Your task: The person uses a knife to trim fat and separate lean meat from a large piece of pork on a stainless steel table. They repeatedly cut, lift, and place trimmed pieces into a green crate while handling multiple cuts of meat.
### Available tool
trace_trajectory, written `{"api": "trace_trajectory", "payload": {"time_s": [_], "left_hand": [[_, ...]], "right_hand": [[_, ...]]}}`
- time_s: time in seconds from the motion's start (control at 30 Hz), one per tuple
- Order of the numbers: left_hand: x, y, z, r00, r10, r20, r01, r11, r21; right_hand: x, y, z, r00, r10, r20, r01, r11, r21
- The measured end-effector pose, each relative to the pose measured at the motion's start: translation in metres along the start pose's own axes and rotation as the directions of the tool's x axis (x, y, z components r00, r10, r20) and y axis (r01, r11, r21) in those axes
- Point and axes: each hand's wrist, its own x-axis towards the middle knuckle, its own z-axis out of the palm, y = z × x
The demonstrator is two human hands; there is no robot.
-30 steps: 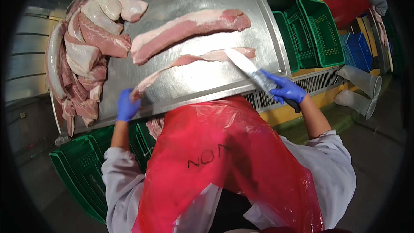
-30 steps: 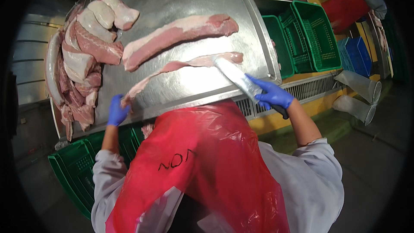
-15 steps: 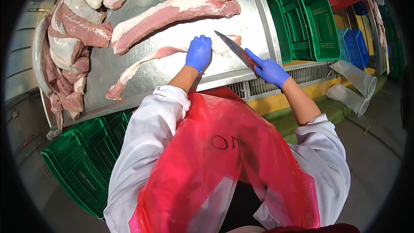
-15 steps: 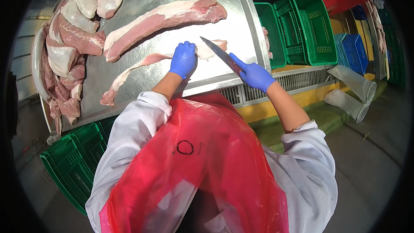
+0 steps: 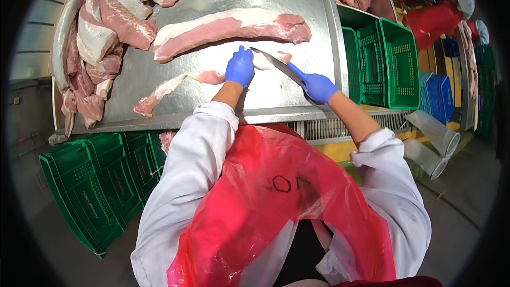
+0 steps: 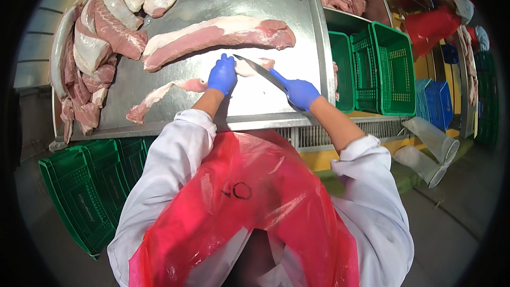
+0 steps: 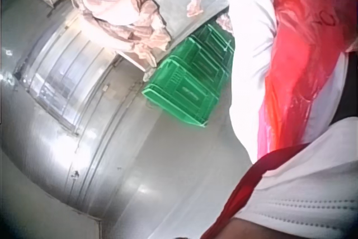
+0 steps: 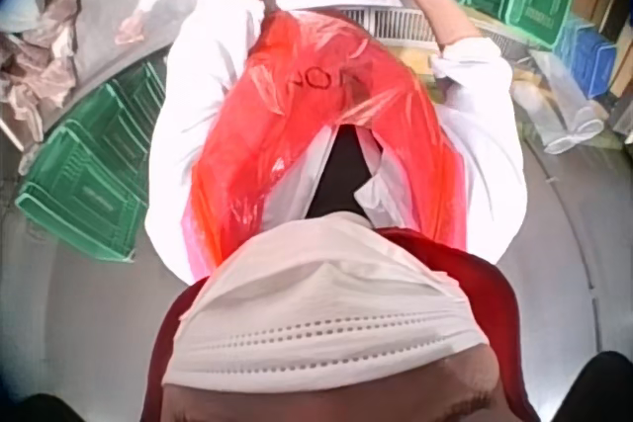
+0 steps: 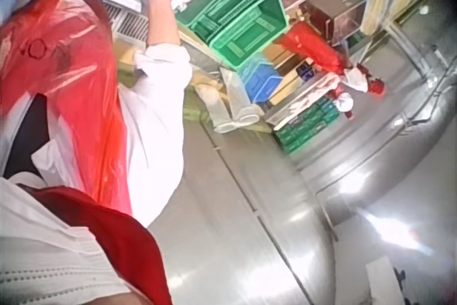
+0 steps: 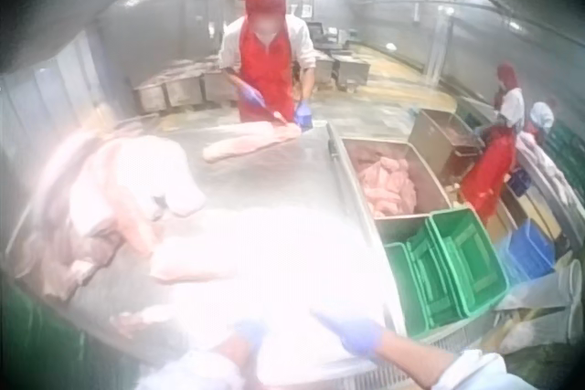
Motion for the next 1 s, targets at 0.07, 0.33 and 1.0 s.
{"api": "trace_trajectory", "payload": {"time_s": [0.07,0.33,1.0], "left_hand": [[0.011,-0.035,-0.004,0.951,-0.305,0.047,0.304,0.902,-0.307],[-0.010,-0.031,-0.219,0.833,-0.197,-0.517,-0.277,0.661,-0.697],[-0.240,-0.309,-0.139,0.874,-0.380,-0.302,0.366,0.925,-0.106]], "right_hand": [[-0.011,0.002,-0.004,0.998,0.013,0.065,-0.013,1.000,0.002],[-0.020,0.016,0.013,0.999,-0.034,-0.037,0.034,0.999,0.000],[0.000,-0.128,-0.020,0.984,-0.160,-0.083,0.180,0.851,0.494]]}}
